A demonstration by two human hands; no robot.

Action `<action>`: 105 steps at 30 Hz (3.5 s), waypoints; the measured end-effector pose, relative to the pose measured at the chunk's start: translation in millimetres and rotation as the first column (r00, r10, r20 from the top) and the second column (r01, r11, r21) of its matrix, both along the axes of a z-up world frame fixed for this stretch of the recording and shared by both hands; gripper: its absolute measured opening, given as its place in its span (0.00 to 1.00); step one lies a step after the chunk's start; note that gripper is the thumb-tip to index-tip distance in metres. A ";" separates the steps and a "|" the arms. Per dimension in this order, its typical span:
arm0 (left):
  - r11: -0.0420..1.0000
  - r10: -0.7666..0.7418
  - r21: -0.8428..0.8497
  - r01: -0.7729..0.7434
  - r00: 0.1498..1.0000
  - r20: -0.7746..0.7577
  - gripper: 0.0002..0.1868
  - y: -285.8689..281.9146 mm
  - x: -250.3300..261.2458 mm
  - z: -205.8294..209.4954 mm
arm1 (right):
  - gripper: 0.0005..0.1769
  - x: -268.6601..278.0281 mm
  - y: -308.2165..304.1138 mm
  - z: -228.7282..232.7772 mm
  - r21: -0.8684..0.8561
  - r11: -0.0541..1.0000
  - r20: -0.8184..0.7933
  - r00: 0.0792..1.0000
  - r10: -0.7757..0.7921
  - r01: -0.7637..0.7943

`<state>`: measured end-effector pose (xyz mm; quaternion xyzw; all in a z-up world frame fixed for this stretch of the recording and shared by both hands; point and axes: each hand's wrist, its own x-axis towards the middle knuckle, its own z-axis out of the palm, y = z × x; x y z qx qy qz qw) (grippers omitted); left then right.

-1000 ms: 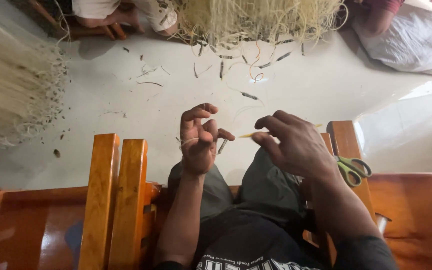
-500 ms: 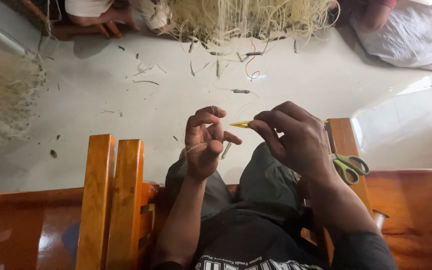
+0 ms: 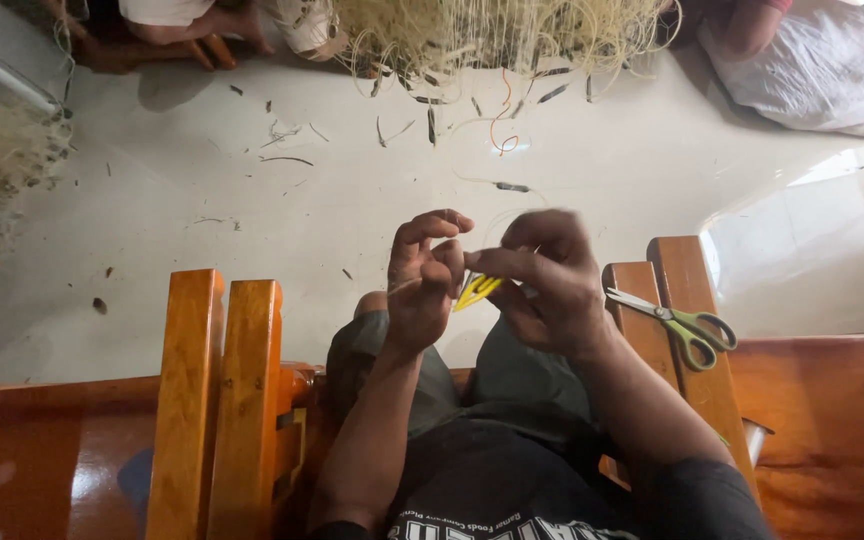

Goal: Repairing a fishing net using a yellow shuttle and scissors to weave and knot the mesh.

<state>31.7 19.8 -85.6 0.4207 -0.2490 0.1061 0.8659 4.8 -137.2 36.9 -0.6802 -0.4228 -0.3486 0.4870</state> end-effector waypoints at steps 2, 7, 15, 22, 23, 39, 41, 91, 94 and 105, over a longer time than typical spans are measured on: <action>0.996 0.078 0.034 -0.079 0.997 0.028 0.30 -5.2 -3.5 16.6 | 0.09 -3.6 -8.8 -13.4 0.171 0.984 -0.052 0.997 0.059 -0.049; 0.994 0.111 0.004 -0.111 0.993 0.040 0.25 5.1 3.8 26.1 | 0.05 -47.9 -19.0 -34.6 0.521 0.853 -0.231 0.955 0.187 -0.041; 0.994 0.112 -0.012 -0.111 0.990 0.080 0.18 15.9 6.3 16.8 | 0.09 -62.9 14.2 -15.6 -0.110 0.994 -0.591 0.805 -0.055 -0.013; 0.995 -0.059 -0.077 0.058 0.998 -0.009 0.08 20.8 -11.7 51.4 | 0.28 -81.9 26.5 -59.1 -0.398 0.868 -0.419 0.901 0.117 -0.298; 0.994 -0.073 -0.080 0.073 0.997 0.005 0.09 21.8 -13.2 51.6 | 0.31 -81.0 27.5 -68.2 -0.451 0.844 -0.450 0.891 0.066 -0.290; 0.932 -0.253 -0.230 0.281 0.957 0.143 0.13 36.2 -3.4 5.0 | 0.19 -74.9 38.7 -103.3 -0.210 0.925 -0.486 0.855 0.183 -0.318; 0.929 -0.271 -0.215 0.300 0.950 0.158 0.15 35.1 -3.8 11.0 | 0.19 -75.2 38.6 -102.1 -0.202 0.918 -0.513 0.835 0.199 -0.342; 0.998 -0.051 0.036 0.048 0.994 0.095 0.13 28.3 -19.0 42.2 | 0.19 -61.7 20.6 -52.6 -0.377 0.793 -0.517 0.819 0.248 -0.479; 0.990 0.011 0.137 -0.016 0.999 0.035 0.15 23.9 -24.0 60.9 | 0.21 -68.5 24.3 -24.5 -0.485 0.749 -0.435 0.868 0.241 -0.451; 0.981 0.035 -0.187 -0.051 0.996 -0.088 0.03 5.5 -3.3 69.7 | 0.44 -15.0 -34.6 27.3 -0.188 0.934 -0.140 0.933 -0.331 0.303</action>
